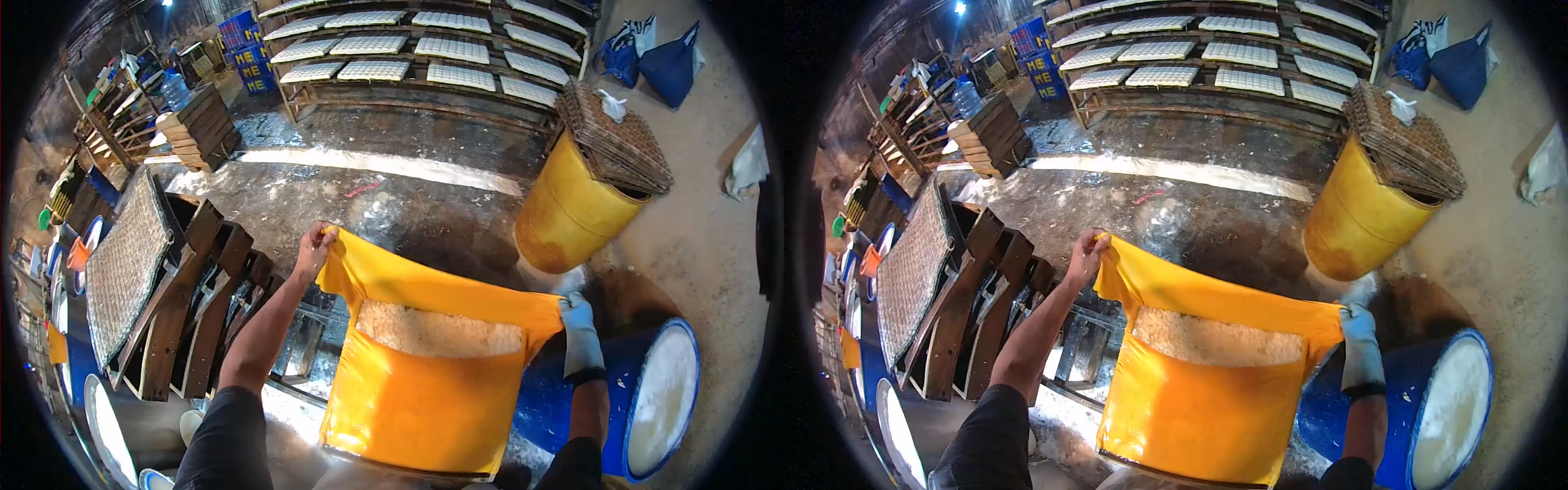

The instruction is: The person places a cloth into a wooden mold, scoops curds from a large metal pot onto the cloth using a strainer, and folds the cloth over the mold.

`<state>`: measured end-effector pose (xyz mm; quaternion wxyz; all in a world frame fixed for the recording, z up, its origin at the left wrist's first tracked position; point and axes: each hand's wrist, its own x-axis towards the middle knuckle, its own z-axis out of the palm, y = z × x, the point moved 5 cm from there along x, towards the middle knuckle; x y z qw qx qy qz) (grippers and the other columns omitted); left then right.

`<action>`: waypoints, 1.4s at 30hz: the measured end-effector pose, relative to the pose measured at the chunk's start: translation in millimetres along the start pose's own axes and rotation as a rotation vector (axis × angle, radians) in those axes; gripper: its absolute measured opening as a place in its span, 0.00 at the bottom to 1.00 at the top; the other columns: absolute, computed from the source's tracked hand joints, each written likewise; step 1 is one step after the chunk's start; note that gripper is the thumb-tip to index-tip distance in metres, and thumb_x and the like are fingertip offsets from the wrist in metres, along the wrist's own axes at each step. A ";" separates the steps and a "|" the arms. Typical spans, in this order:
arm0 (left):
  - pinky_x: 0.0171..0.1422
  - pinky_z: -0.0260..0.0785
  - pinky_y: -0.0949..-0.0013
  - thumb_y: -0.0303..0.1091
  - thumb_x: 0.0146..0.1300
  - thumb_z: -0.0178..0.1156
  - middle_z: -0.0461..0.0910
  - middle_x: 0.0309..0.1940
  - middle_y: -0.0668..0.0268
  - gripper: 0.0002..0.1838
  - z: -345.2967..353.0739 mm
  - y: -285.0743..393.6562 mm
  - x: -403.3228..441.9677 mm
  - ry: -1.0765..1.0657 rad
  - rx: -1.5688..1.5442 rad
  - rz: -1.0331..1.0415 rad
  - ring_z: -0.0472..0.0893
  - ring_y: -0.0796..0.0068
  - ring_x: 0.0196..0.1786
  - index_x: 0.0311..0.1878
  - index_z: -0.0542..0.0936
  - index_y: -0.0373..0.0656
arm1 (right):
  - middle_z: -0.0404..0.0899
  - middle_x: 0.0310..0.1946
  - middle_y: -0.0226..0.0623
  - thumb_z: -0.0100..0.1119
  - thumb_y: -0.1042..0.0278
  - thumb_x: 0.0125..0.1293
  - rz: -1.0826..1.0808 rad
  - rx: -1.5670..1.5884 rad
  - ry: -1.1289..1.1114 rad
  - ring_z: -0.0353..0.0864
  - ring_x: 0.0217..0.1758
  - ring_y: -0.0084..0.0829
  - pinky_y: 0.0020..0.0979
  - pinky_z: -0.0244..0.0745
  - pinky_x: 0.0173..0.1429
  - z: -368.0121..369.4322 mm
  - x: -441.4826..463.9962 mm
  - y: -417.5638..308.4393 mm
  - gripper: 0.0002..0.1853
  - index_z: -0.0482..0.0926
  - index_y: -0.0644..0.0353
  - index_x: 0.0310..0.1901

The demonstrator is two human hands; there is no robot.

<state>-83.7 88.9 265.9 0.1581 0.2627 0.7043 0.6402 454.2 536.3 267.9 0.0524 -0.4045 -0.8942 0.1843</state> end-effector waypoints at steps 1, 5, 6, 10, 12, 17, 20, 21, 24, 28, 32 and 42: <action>0.47 0.74 0.67 0.28 0.71 0.60 0.80 0.40 0.68 0.03 2.0 24.0 -20.1 -0.005 -0.015 0.004 0.80 0.77 0.42 0.44 0.77 0.42 | 0.82 0.37 0.47 0.57 0.67 0.66 -0.018 0.140 0.262 0.83 0.41 0.48 0.38 0.77 0.50 -21.4 -18.8 7.0 0.08 0.82 0.60 0.42; 0.44 0.72 0.62 0.21 0.62 0.63 0.79 0.35 0.62 0.05 -13.0 60.2 -169.4 -0.045 0.324 0.302 0.80 0.66 0.39 0.38 0.77 0.39 | 0.81 0.36 0.50 0.57 0.66 0.68 0.221 -0.176 0.561 0.82 0.38 0.52 0.45 0.77 0.44 -25.8 -191.0 40.8 0.08 0.82 0.59 0.40; 0.43 0.72 0.60 0.20 0.60 0.64 0.79 0.35 0.60 0.06 -17.0 45.9 -215.5 -0.016 0.343 0.310 0.80 0.62 0.39 0.37 0.77 0.39 | 0.81 0.35 0.52 0.57 0.62 0.68 0.258 -0.086 0.540 0.82 0.41 0.56 0.47 0.78 0.44 2.7 -243.5 63.9 0.09 0.82 0.56 0.43; 0.42 0.73 0.57 0.20 0.57 0.68 0.79 0.33 0.55 0.09 -37.0 19.2 -356.5 0.043 0.533 0.363 0.80 0.55 0.40 0.36 0.76 0.39 | 0.84 0.40 0.54 0.61 0.56 0.61 0.854 -0.048 0.428 0.84 0.44 0.54 0.48 0.78 0.48 138.1 -430.0 32.3 0.15 0.84 0.55 0.44; 0.38 0.73 0.57 0.23 0.58 0.69 0.79 0.32 0.56 0.09 -57.0 1.1 -379.5 0.035 0.371 0.147 0.81 0.55 0.36 0.37 0.77 0.41 | 0.85 0.38 0.46 0.64 0.57 0.62 0.655 0.448 0.254 0.85 0.42 0.43 0.42 0.79 0.48 170.6 -443.5 -48.5 0.17 0.82 0.61 0.45; 0.35 0.74 0.58 0.26 0.60 0.68 0.81 0.31 0.61 0.07 -77.0 5.4 -363.2 -0.061 0.590 0.130 0.82 0.58 0.31 0.38 0.78 0.44 | 0.79 0.32 0.29 0.61 0.52 0.70 0.500 1.176 -0.557 0.79 0.30 0.23 0.29 0.76 0.34 275.4 -393.2 -305.1 0.14 0.80 0.53 0.47; 0.37 0.75 0.58 0.25 0.61 0.66 0.81 0.32 0.60 0.07 -76.7 33.0 -356.7 -0.152 0.642 0.133 0.84 0.58 0.34 0.40 0.78 0.45 | 0.81 0.41 0.28 0.57 0.46 0.73 0.541 1.559 -0.810 0.81 0.39 0.24 0.30 0.80 0.43 267.0 -347.5 -419.3 0.20 0.76 0.50 0.56; 0.37 0.75 0.58 0.25 0.61 0.66 0.81 0.32 0.60 0.07 -76.9 36.0 -354.9 -0.154 0.652 0.145 0.84 0.58 0.34 0.40 0.78 0.45 | 0.80 0.41 0.26 0.58 0.47 0.73 0.539 1.716 -0.824 0.81 0.39 0.24 0.27 0.79 0.41 263.5 -329.8 -438.7 0.20 0.75 0.49 0.57; 0.37 0.76 0.60 0.24 0.62 0.65 0.81 0.32 0.58 0.06 -112.3 19.8 -366.0 -0.083 0.694 0.149 0.85 0.58 0.35 0.39 0.77 0.42 | 0.82 0.44 0.26 0.59 0.47 0.72 0.624 1.985 -0.630 0.82 0.39 0.22 0.29 0.80 0.42 264.6 -261.2 -436.0 0.19 0.76 0.48 0.57; 0.33 0.74 0.64 0.23 0.65 0.59 0.77 0.26 0.58 0.04 -142.5 18.1 -370.1 0.055 0.677 0.054 0.82 0.64 0.29 0.35 0.74 0.39 | 0.83 0.37 0.20 0.59 0.47 0.69 0.633 1.945 -0.156 0.80 0.32 0.20 0.23 0.70 0.31 304.6 -167.4 -263.0 0.14 0.81 0.44 0.48; 0.34 0.73 0.61 0.28 0.66 0.60 0.78 0.25 0.58 0.04 -161.0 -45.2 -387.7 0.070 0.780 -0.119 0.82 0.61 0.29 0.36 0.75 0.42 | 0.78 0.49 0.25 0.51 0.43 0.72 0.804 1.758 0.249 0.77 0.50 0.21 0.28 0.71 0.48 179.5 -218.1 -78.5 0.22 0.75 0.46 0.59; 0.45 0.74 0.46 0.28 0.63 0.60 0.80 0.41 0.51 0.08 -29.6 -131.8 -398.6 -0.299 0.770 -0.197 0.80 0.39 0.44 0.45 0.76 0.45 | 0.73 0.27 0.22 0.55 0.58 0.74 1.236 1.545 0.477 0.71 0.27 0.20 0.23 0.67 0.28 139.8 -383.3 75.7 0.10 0.76 0.50 0.34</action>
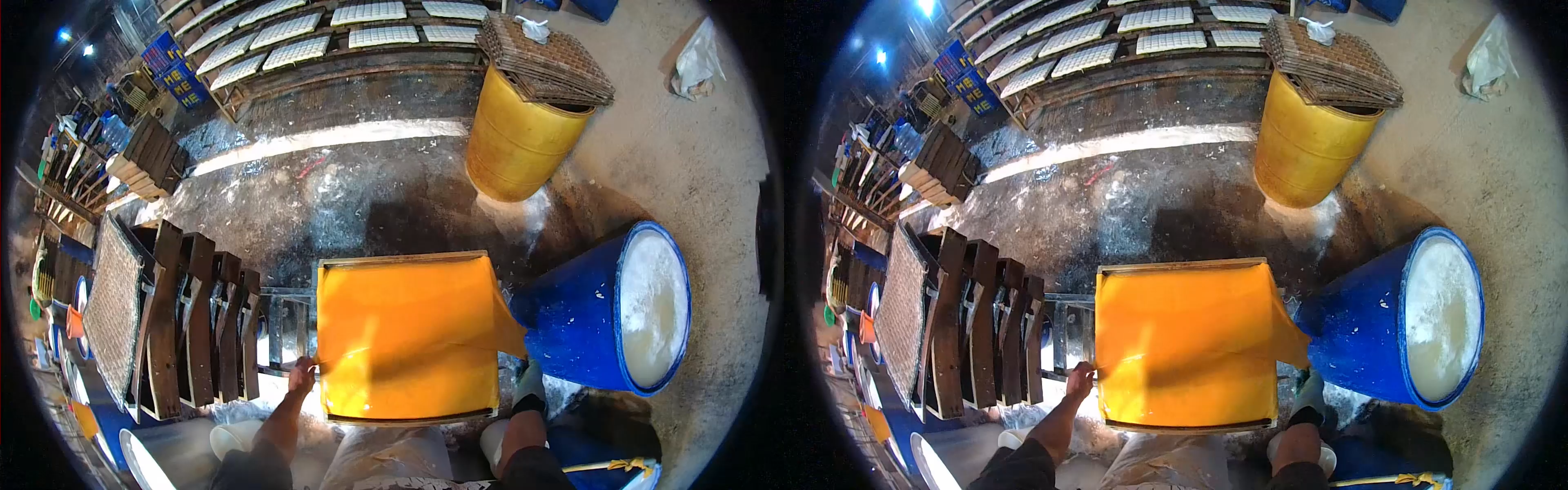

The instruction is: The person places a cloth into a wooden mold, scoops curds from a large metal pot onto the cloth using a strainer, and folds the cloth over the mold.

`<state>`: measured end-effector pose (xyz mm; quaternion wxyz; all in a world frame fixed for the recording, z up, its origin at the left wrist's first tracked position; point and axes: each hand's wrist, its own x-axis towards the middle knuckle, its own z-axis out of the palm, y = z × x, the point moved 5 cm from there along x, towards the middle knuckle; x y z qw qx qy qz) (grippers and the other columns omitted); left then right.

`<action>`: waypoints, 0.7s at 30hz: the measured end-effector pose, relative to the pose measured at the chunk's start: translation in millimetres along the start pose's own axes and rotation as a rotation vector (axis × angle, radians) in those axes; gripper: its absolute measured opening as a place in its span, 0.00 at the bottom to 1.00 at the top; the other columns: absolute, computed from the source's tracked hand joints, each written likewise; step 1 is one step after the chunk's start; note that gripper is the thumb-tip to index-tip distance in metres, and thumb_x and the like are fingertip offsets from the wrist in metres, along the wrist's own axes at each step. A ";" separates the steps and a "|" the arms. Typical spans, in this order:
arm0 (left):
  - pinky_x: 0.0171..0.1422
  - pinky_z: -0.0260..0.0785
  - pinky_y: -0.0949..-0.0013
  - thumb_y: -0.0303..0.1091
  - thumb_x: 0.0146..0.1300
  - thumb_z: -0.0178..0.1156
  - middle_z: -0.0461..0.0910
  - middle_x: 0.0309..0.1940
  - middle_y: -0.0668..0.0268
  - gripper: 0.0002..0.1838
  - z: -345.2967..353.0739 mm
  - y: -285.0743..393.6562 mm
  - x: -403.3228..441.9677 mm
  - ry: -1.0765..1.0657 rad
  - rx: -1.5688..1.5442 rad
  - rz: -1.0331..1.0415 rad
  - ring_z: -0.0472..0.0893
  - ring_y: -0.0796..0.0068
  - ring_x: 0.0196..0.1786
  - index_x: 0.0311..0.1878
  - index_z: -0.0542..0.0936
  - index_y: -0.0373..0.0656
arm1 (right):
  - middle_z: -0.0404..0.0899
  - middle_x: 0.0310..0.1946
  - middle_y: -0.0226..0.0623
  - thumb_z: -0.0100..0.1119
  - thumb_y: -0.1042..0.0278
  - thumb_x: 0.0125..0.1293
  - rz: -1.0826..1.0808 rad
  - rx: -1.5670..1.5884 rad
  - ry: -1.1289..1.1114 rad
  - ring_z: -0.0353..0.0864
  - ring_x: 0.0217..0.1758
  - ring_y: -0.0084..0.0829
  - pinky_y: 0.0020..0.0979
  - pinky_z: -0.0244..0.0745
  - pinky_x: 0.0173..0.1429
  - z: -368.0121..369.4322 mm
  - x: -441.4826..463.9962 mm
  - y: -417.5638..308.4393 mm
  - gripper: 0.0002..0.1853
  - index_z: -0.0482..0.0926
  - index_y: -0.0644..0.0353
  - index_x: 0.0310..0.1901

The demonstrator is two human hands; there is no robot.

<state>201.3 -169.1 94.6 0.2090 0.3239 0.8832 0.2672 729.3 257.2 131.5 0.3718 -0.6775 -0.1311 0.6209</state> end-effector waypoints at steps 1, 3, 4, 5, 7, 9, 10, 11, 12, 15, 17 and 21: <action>0.46 0.74 0.46 0.29 0.64 0.58 0.81 0.44 0.50 0.10 4.9 15.6 4.1 -0.048 0.064 0.178 0.79 0.38 0.46 0.49 0.77 0.46 | 0.73 0.27 0.22 0.55 0.58 0.74 0.004 -0.007 -0.001 0.71 0.27 0.20 0.23 0.67 0.28 -10.3 17.1 10.8 0.10 0.76 0.50 0.34; 0.48 0.75 0.46 0.30 0.65 0.57 0.82 0.46 0.50 0.20 9.7 22.2 6.2 -0.093 0.065 0.108 0.80 0.40 0.48 0.60 0.76 0.49 | 0.69 0.22 0.21 0.56 0.61 0.73 0.049 -0.132 -0.121 0.69 0.25 0.20 0.25 0.64 0.27 -10.3 40.6 27.0 0.11 0.73 0.48 0.30; 0.47 0.75 0.48 0.31 0.64 0.58 0.82 0.45 0.50 0.23 8.7 17.3 5.9 -0.106 0.048 0.017 0.82 0.44 0.46 0.63 0.74 0.50 | 0.65 0.19 0.22 0.55 0.63 0.72 0.079 -0.053 -0.115 0.68 0.23 0.20 0.26 0.63 0.28 1.4 11.8 20.2 0.12 0.70 0.47 0.28; 0.46 0.75 0.50 0.32 0.63 0.59 0.83 0.45 0.49 0.26 4.9 14.4 7.7 -0.104 0.026 -0.075 0.83 0.48 0.44 0.67 0.73 0.50 | 0.65 0.19 0.23 0.55 0.64 0.72 0.085 0.048 -0.135 0.67 0.23 0.20 0.26 0.64 0.28 11.8 -15.5 14.8 0.12 0.70 0.47 0.27; 0.43 0.76 0.56 0.37 0.62 0.63 0.82 0.50 0.46 0.35 -2.1 2.3 -1.7 -0.139 -0.040 -0.201 0.84 0.59 0.36 0.73 0.66 0.46 | 0.66 0.20 0.24 0.55 0.64 0.71 0.112 0.196 -0.256 0.66 0.23 0.20 0.26 0.64 0.29 21.1 -17.7 26.6 0.13 0.70 0.47 0.25; 0.41 0.77 0.57 0.39 0.62 0.64 0.80 0.54 0.47 0.37 -26.2 5.5 -17.5 -0.030 -0.071 -0.151 0.84 0.60 0.34 0.74 0.63 0.46 | 0.69 0.24 0.25 0.56 0.58 0.70 0.174 0.033 -0.226 0.70 0.27 0.25 0.30 0.69 0.34 9.8 -15.9 36.9 0.14 0.71 0.46 0.25; 0.41 0.77 0.59 0.42 0.63 0.66 0.80 0.56 0.50 0.39 -44.0 7.5 -26.2 0.022 -0.024 -0.120 0.84 0.61 0.35 0.74 0.62 0.47 | 0.69 0.24 0.25 0.56 0.58 0.70 0.159 -0.031 -0.220 0.70 0.27 0.25 0.30 0.69 0.34 5.6 -14.4 37.7 0.14 0.72 0.46 0.25; 0.43 0.77 0.60 0.38 0.62 0.66 0.80 0.57 0.51 0.37 -60.0 5.2 -37.5 0.010 -0.153 -0.249 0.85 0.62 0.37 0.73 0.63 0.46 | 0.69 0.24 0.26 0.56 0.58 0.70 0.153 -0.058 -0.194 0.70 0.27 0.26 0.30 0.69 0.33 7.5 -17.9 36.9 0.13 0.72 0.46 0.26; 0.42 0.77 0.61 0.34 0.62 0.66 0.80 0.56 0.52 0.35 -80.2 5.4 -45.8 0.108 -0.289 -0.203 0.84 0.65 0.36 0.72 0.64 0.45 | 0.69 0.24 0.26 0.56 0.58 0.70 0.134 -0.085 -0.159 0.70 0.27 0.26 0.31 0.69 0.33 8.5 -23.0 34.4 0.13 0.72 0.47 0.27; 0.36 0.71 0.72 0.20 0.60 0.65 0.79 0.37 0.68 0.29 -181.2 25.2 -87.2 0.292 -0.440 -0.111 0.76 0.79 0.30 0.65 0.69 0.43 | 0.70 0.24 0.27 0.55 0.58 0.71 0.079 -0.149 -0.095 0.71 0.26 0.27 0.32 0.69 0.32 15.0 -50.4 23.7 0.12 0.72 0.48 0.28; 0.35 0.70 0.70 0.17 0.59 0.60 0.79 0.34 0.66 0.20 -282.6 74.2 -129.1 0.788 -0.106 0.046 0.76 0.78 0.32 0.56 0.77 0.41 | 0.71 0.24 0.27 0.55 0.57 0.71 0.030 -0.175 -0.071 0.71 0.26 0.28 0.33 0.69 0.31 23.1 -70.4 17.7 0.12 0.73 0.48 0.29; 0.59 0.69 0.53 0.20 0.59 0.62 0.80 0.48 0.49 0.17 -444.8 80.3 -230.3 1.511 0.325 -0.020 0.78 0.44 0.50 0.52 0.77 0.36 | 0.72 0.25 0.28 0.55 0.57 0.72 -0.051 -0.218 -0.088 0.72 0.25 0.29 0.35 0.69 0.29 57.0 -112.0 22.5 0.11 0.74 0.49 0.32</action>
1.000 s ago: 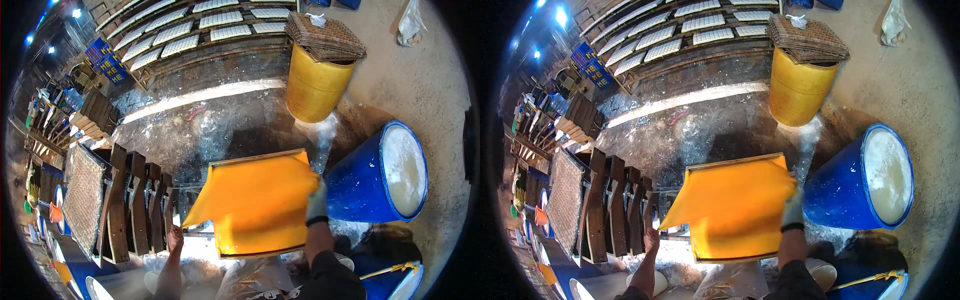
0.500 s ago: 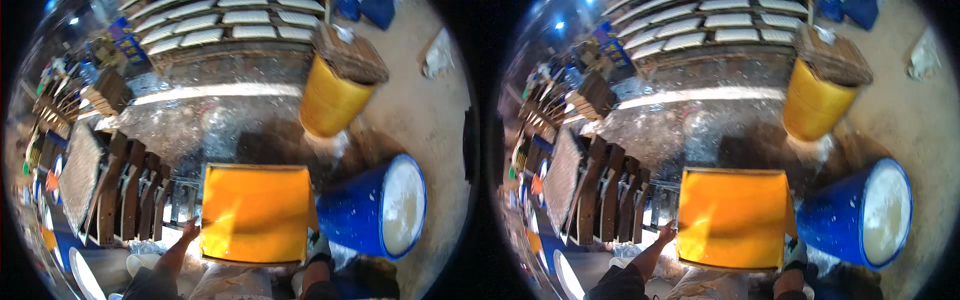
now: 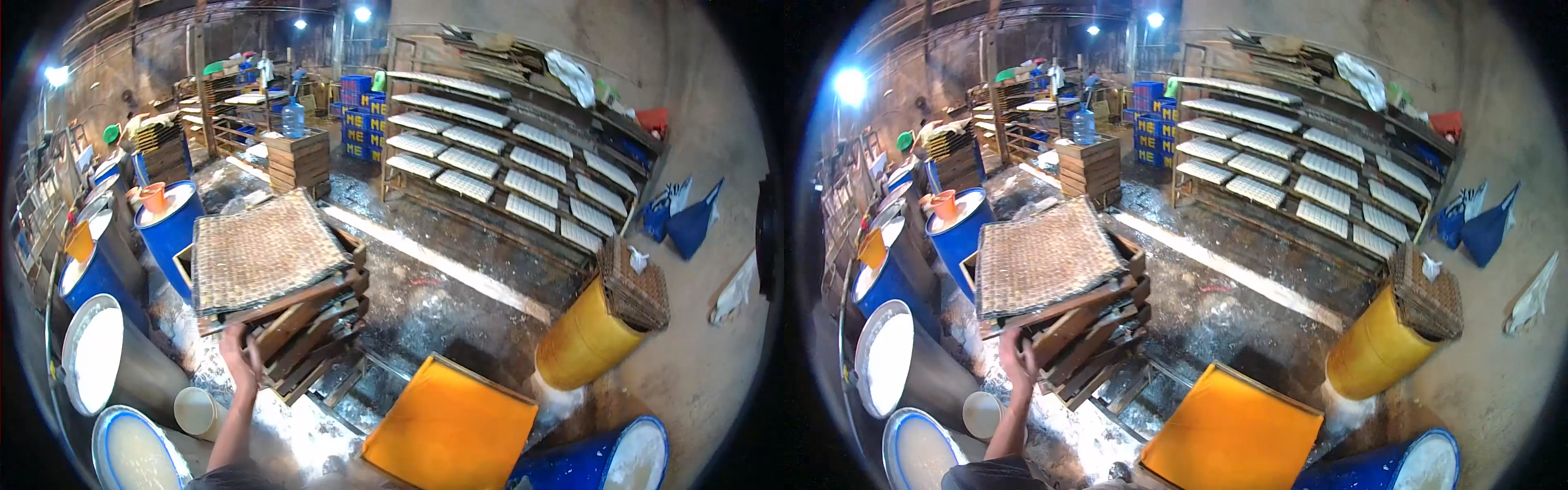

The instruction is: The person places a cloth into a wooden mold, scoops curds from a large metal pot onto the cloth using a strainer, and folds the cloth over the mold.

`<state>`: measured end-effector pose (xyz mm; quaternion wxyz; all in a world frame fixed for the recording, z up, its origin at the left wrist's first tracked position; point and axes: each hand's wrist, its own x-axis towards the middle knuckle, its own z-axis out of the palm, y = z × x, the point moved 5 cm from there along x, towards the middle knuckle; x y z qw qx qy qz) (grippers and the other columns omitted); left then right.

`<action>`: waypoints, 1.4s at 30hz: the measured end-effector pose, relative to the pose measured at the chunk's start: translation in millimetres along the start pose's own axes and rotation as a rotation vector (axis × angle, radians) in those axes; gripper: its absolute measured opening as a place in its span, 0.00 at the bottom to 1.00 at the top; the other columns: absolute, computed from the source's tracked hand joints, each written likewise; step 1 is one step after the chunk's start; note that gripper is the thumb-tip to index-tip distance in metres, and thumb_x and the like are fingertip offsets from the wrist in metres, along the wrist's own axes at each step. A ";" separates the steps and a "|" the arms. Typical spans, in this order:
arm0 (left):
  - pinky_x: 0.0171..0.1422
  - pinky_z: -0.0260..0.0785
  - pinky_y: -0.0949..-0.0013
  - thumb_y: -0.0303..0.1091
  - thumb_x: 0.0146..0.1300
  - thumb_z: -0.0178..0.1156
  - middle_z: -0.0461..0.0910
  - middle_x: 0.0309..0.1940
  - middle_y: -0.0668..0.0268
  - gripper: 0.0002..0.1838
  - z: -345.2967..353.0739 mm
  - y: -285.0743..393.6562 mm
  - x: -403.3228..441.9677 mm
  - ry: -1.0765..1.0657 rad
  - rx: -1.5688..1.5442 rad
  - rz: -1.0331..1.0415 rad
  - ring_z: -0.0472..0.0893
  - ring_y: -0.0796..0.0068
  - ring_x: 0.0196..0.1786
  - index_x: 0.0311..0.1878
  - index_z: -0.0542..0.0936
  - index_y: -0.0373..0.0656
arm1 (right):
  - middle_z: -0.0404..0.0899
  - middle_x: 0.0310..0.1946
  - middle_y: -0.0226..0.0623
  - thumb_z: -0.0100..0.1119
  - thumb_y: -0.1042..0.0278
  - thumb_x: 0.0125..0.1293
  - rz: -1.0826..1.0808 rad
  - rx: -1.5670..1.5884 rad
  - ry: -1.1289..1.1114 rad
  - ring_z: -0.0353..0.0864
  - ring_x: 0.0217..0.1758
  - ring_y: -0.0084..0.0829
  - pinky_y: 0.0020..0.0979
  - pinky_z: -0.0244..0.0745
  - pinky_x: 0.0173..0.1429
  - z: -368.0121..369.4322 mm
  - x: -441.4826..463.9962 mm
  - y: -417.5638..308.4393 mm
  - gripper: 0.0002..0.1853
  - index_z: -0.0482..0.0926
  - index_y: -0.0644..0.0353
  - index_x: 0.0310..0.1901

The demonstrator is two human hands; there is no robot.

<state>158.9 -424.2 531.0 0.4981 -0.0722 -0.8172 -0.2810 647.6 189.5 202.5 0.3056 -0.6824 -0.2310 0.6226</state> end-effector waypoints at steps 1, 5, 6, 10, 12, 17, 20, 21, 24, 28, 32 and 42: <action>0.63 0.66 0.50 0.25 0.63 0.62 0.77 0.55 0.47 0.20 -17.4 -39.0 15.5 0.133 0.175 -0.045 0.75 0.44 0.56 0.58 0.75 0.35 | 0.72 0.25 0.28 0.55 0.57 0.72 -0.017 -0.010 -0.016 0.72 0.25 0.29 0.35 0.69 0.29 13.5 -9.6 2.6 0.11 0.74 0.50 0.32; 0.58 0.69 0.53 0.52 0.72 0.56 0.80 0.48 0.47 0.28 0.9 -232.2 20.5 -0.088 -0.170 -0.837 0.79 0.53 0.50 0.53 0.74 0.29 | 0.73 0.25 0.29 0.54 0.57 0.72 -0.062 -0.064 -0.220 0.73 0.25 0.30 0.37 0.69 0.27 96.4 -45.9 32.7 0.10 0.74 0.51 0.35; 0.52 0.72 0.55 0.54 0.72 0.56 0.83 0.42 0.49 0.28 11.1 -247.5 23.4 -0.348 -0.486 -1.081 0.82 0.55 0.43 0.47 0.76 0.29 | 0.74 0.26 0.29 0.54 0.56 0.72 -0.058 -0.081 -0.300 0.73 0.24 0.31 0.38 0.69 0.27 123.4 -59.0 44.0 0.10 0.75 0.51 0.35; 0.45 0.73 0.56 0.56 0.66 0.59 0.83 0.30 0.52 0.27 -14.2 -228.2 45.5 -0.251 0.027 -0.757 0.83 0.54 0.35 0.36 0.78 0.35 | 0.77 0.28 0.31 0.55 0.60 0.73 -0.092 -0.285 -0.617 0.78 0.26 0.32 0.39 0.74 0.28 238.0 -192.4 88.6 0.06 0.76 0.51 0.44; 0.43 0.74 0.55 0.55 0.67 0.58 0.84 0.28 0.53 0.26 -17.0 -227.8 47.6 -0.164 0.327 -0.419 0.84 0.53 0.33 0.34 0.81 0.35 | 0.80 0.31 0.32 0.57 0.61 0.73 -0.147 -0.393 -0.828 0.82 0.29 0.32 0.37 0.79 0.32 279.1 -278.3 106.4 0.08 0.76 0.52 0.48; 0.30 0.70 0.65 0.51 0.70 0.59 0.83 0.20 0.60 0.27 18.7 -261.7 22.5 -0.400 -0.400 -0.784 0.80 0.76 0.24 0.32 0.85 0.30 | 0.84 0.42 0.37 0.57 0.58 0.74 -0.110 -0.499 -1.190 0.87 0.40 0.35 0.38 0.84 0.42 352.0 -429.8 161.6 0.14 0.77 0.54 0.55; 0.26 0.57 0.71 0.49 0.68 0.65 0.70 0.16 0.76 0.24 -9.7 -159.1 17.3 -0.319 -0.578 -0.723 0.65 0.84 0.22 0.21 0.79 0.40 | 0.85 0.45 0.38 0.53 0.53 0.77 0.012 -0.587 -1.371 0.87 0.43 0.36 0.42 0.83 0.49 373.9 -501.1 179.5 0.19 0.76 0.53 0.61; 0.26 0.55 0.72 0.50 0.68 0.65 0.68 0.15 0.77 0.26 -24.6 -107.7 7.1 -0.327 -0.651 -0.769 0.64 0.85 0.23 0.19 0.75 0.43 | 0.85 0.47 0.38 0.51 0.48 0.77 0.056 -0.596 -1.432 0.87 0.45 0.36 0.44 0.82 0.51 370.6 -535.8 170.0 0.22 0.75 0.53 0.62; 0.30 0.64 0.72 0.42 0.68 0.67 0.80 0.25 0.70 0.20 -42.2 -20.8 -66.3 -0.727 -0.847 -0.798 0.72 0.83 0.27 0.24 0.80 0.38 | 0.85 0.49 0.39 0.54 0.52 0.76 0.262 -0.590 -1.442 0.86 0.48 0.34 0.42 0.80 0.56 380.1 -562.4 164.0 0.20 0.77 0.55 0.61; 0.44 0.72 0.69 0.21 0.63 0.61 0.82 0.36 0.62 0.06 -97.3 -5.4 7.3 -0.586 -0.901 -0.213 0.80 0.73 0.40 0.43 0.81 0.36 | 0.85 0.44 0.36 0.64 0.67 0.67 0.154 -0.443 -1.300 0.85 0.44 0.34 0.35 0.80 0.51 363.6 -526.6 125.4 0.15 0.82 0.58 0.54; 0.58 0.71 0.55 0.38 0.66 0.64 0.81 0.49 0.46 0.24 -92.0 -152.1 31.0 -0.203 0.098 -0.164 0.80 0.46 0.50 0.59 0.76 0.31 | 0.85 0.45 0.33 0.66 0.65 0.67 -0.019 -0.455 -1.170 0.83 0.46 0.29 0.33 0.78 0.52 329.1 -435.0 116.8 0.16 0.82 0.59 0.54; 0.15 0.46 0.76 0.42 0.74 0.60 0.63 0.14 0.79 0.19 10.9 -4.5 -161.0 -0.972 -0.906 -1.026 0.59 0.87 0.13 0.27 0.67 0.51 | 0.81 0.47 0.30 0.64 0.60 0.68 -0.416 -0.369 -0.931 0.75 0.50 0.23 0.30 0.70 0.58 158.4 -260.0 61.4 0.20 0.80 0.63 0.55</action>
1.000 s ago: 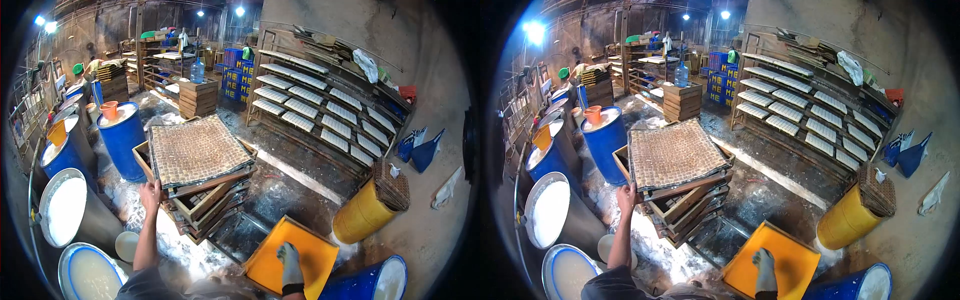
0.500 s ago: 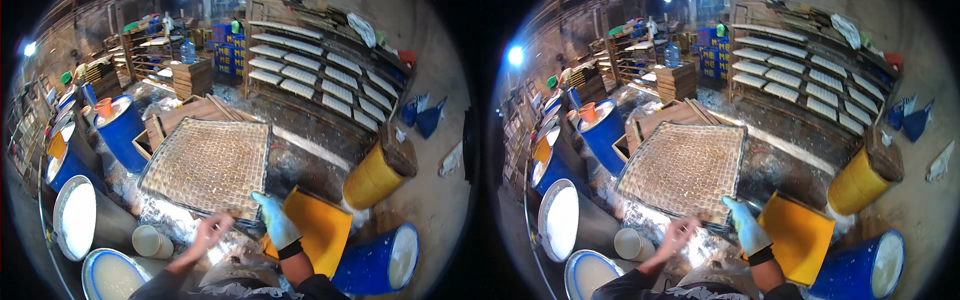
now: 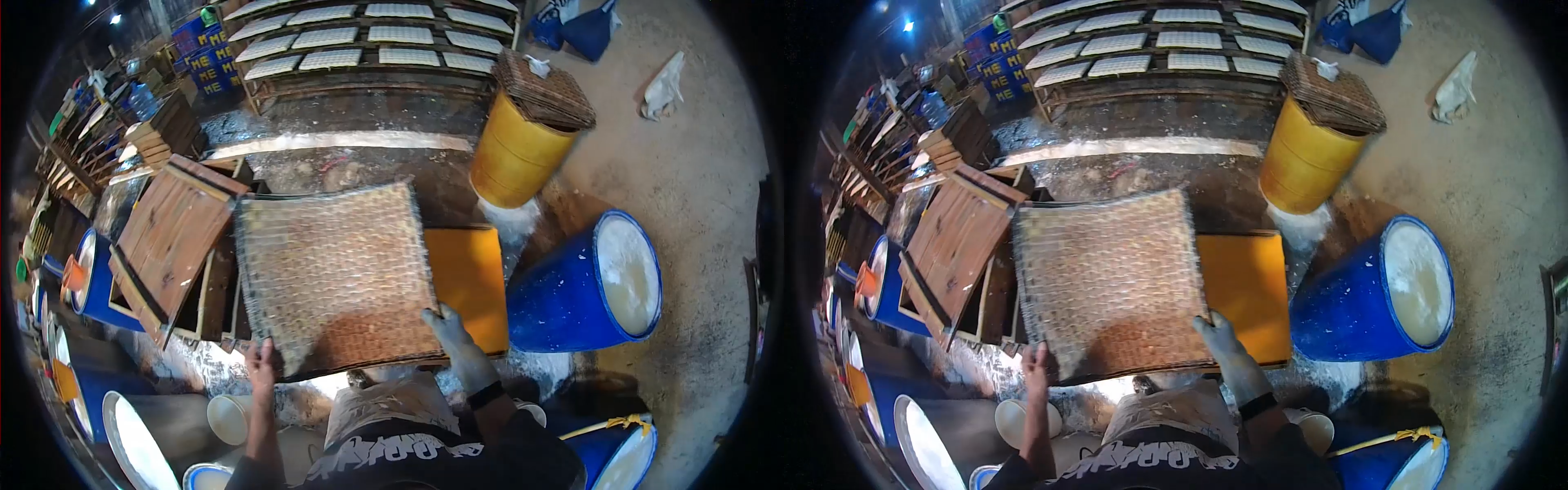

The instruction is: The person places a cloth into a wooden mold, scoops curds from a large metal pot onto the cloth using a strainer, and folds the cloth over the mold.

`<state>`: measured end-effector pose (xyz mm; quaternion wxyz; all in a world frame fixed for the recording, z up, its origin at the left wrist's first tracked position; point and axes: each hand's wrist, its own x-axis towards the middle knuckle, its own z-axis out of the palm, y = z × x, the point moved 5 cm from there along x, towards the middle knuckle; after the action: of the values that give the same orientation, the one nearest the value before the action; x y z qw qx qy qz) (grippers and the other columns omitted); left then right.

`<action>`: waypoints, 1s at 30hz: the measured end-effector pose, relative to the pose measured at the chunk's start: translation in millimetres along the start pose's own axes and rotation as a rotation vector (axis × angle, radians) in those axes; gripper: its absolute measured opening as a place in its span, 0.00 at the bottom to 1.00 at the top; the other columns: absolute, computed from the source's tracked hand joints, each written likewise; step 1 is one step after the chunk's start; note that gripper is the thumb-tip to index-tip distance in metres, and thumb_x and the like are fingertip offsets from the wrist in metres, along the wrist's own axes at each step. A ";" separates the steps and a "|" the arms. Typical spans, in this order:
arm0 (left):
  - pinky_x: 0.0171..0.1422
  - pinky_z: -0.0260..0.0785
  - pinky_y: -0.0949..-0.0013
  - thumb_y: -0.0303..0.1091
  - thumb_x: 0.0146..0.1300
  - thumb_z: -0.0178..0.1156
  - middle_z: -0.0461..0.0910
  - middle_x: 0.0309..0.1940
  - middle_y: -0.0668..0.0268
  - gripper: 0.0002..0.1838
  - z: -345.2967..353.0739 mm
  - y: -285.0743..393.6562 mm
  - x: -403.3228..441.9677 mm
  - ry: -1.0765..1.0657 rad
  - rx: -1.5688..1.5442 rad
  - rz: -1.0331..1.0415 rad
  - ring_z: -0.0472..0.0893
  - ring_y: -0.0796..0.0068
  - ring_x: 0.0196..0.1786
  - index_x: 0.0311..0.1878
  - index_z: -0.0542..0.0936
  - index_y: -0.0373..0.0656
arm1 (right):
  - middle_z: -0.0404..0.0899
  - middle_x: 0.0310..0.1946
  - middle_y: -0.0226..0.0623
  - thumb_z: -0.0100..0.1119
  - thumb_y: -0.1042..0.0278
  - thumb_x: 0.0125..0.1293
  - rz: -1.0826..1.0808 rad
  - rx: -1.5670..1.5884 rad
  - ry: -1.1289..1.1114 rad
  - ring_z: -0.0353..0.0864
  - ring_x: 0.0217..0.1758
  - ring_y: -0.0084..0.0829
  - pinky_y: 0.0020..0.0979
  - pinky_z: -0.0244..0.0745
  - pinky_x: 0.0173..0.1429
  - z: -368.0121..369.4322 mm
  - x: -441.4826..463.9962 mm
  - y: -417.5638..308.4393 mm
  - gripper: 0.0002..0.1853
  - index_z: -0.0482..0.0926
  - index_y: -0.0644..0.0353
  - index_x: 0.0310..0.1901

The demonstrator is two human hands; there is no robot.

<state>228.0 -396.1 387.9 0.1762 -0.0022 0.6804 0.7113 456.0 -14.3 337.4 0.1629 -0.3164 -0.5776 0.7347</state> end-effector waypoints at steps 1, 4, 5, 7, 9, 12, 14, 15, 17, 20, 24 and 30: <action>0.17 0.47 0.77 0.42 0.73 0.61 0.62 0.15 0.80 0.17 32.3 -20.2 7.6 -0.113 -0.027 -0.059 0.59 0.87 0.14 0.28 0.70 0.49 | 0.81 0.46 0.30 0.64 0.60 0.68 0.030 -0.067 0.115 0.76 0.49 0.23 0.30 0.70 0.58 -42.4 -0.5 8.7 0.20 0.80 0.63 0.55; 0.37 0.66 0.71 0.47 0.68 0.66 0.78 0.28 0.71 0.19 103.1 -123.7 60.1 -0.099 0.421 0.155 0.73 0.81 0.32 0.44 0.81 0.38 | 0.82 0.44 0.30 0.63 0.59 0.67 0.085 -0.174 0.296 0.77 0.47 0.24 0.30 0.71 0.56 -158.9 2.0 38.8 0.20 0.80 0.63 0.55; 0.39 0.66 0.71 0.48 0.67 0.67 0.78 0.31 0.72 0.20 149.1 -106.6 47.3 -0.216 0.381 -0.030 0.73 0.81 0.34 0.43 0.81 0.38 | 0.82 0.42 0.30 0.63 0.58 0.67 0.102 -0.221 0.352 0.77 0.46 0.24 0.30 0.72 0.54 -189.2 2.4 46.8 0.20 0.81 0.63 0.54; 0.34 0.64 0.73 0.47 0.66 0.68 0.76 0.27 0.76 0.17 193.5 -163.7 61.7 -0.338 0.247 -0.033 0.70 0.82 0.29 0.40 0.83 0.41 | 0.82 0.42 0.29 0.63 0.60 0.67 0.225 -0.235 0.352 0.78 0.44 0.24 0.30 0.73 0.51 -227.2 9.0 53.3 0.18 0.81 0.63 0.53; 0.33 0.65 0.72 0.46 0.65 0.69 0.76 0.25 0.76 0.17 217.6 -213.6 65.6 -0.338 0.310 -0.129 0.71 0.82 0.28 0.38 0.84 0.40 | 0.83 0.37 0.28 0.66 0.61 0.66 0.348 -0.291 0.357 0.78 0.40 0.24 0.31 0.73 0.45 -289.6 27.4 114.8 0.16 0.83 0.61 0.49; 0.33 0.68 0.70 0.41 0.60 0.71 0.80 0.23 0.72 0.15 227.4 -240.1 56.7 -0.260 0.527 -0.280 0.75 0.81 0.27 0.34 0.85 0.37 | 0.83 0.36 0.28 0.69 0.61 0.64 0.411 -0.319 0.385 0.78 0.39 0.24 0.31 0.73 0.44 -322.0 38.7 144.2 0.15 0.84 0.60 0.47; 0.33 0.69 0.70 0.39 0.58 0.71 0.82 0.23 0.68 0.14 224.8 -240.1 50.5 -0.202 0.631 -0.173 0.77 0.81 0.28 0.36 0.86 0.35 | 0.83 0.36 0.29 0.69 0.61 0.63 0.404 -0.284 0.390 0.78 0.39 0.24 0.31 0.74 0.43 -329.9 39.5 153.8 0.15 0.84 0.60 0.47; 0.35 0.71 0.69 0.37 0.59 0.69 0.84 0.25 0.66 0.13 220.5 -242.9 49.4 -0.183 0.575 -0.140 0.79 0.80 0.29 0.39 0.86 0.35 | 0.83 0.37 0.30 0.69 0.62 0.63 0.391 -0.253 0.402 0.79 0.39 0.25 0.31 0.74 0.43 -330.1 37.2 157.3 0.14 0.83 0.60 0.46; 0.36 0.72 0.69 0.36 0.61 0.68 0.84 0.27 0.66 0.12 204.0 -246.3 51.1 -0.106 0.675 -0.080 0.79 0.79 0.30 0.39 0.85 0.35 | 0.84 0.37 0.31 0.69 0.62 0.62 0.325 -0.291 0.433 0.79 0.39 0.25 0.32 0.74 0.42 -335.3 27.0 158.0 0.15 0.83 0.60 0.46; 0.37 0.75 0.68 0.33 0.63 0.64 0.85 0.34 0.62 0.10 151.9 -290.5 79.2 -0.001 0.530 0.387 0.83 0.73 0.34 0.41 0.83 0.35 | 0.85 0.37 0.37 0.68 0.55 0.61 0.279 -0.454 0.685 0.81 0.41 0.30 0.36 0.76 0.47 -374.4 -5.7 168.0 0.20 0.83 0.64 0.46; 0.27 0.69 0.70 0.60 0.66 0.62 0.84 0.28 0.60 0.30 104.7 -315.6 73.6 0.064 0.593 -0.443 0.79 0.74 0.25 0.37 0.84 0.35 | 0.86 0.38 0.44 0.61 0.39 0.65 0.891 -0.675 0.600 0.84 0.44 0.37 0.39 0.78 0.52 -411.6 -56.1 236.1 0.30 0.83 0.66 0.46; 0.34 0.68 0.69 0.81 0.60 0.48 0.76 0.29 0.71 0.42 88.7 -384.8 68.1 0.018 0.755 -0.985 0.76 0.76 0.31 0.48 0.81 0.46 | 0.85 0.45 0.43 0.57 0.38 0.68 0.720 0.196 0.594 0.84 0.50 0.40 0.42 0.78 0.56 -407.0 -25.3 292.3 0.32 0.81 0.65 0.52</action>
<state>282.8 -288.7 5.8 0.4665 -0.2596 0.8057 0.2566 777.5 192.2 12.2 0.0851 -0.6758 -0.2878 0.6732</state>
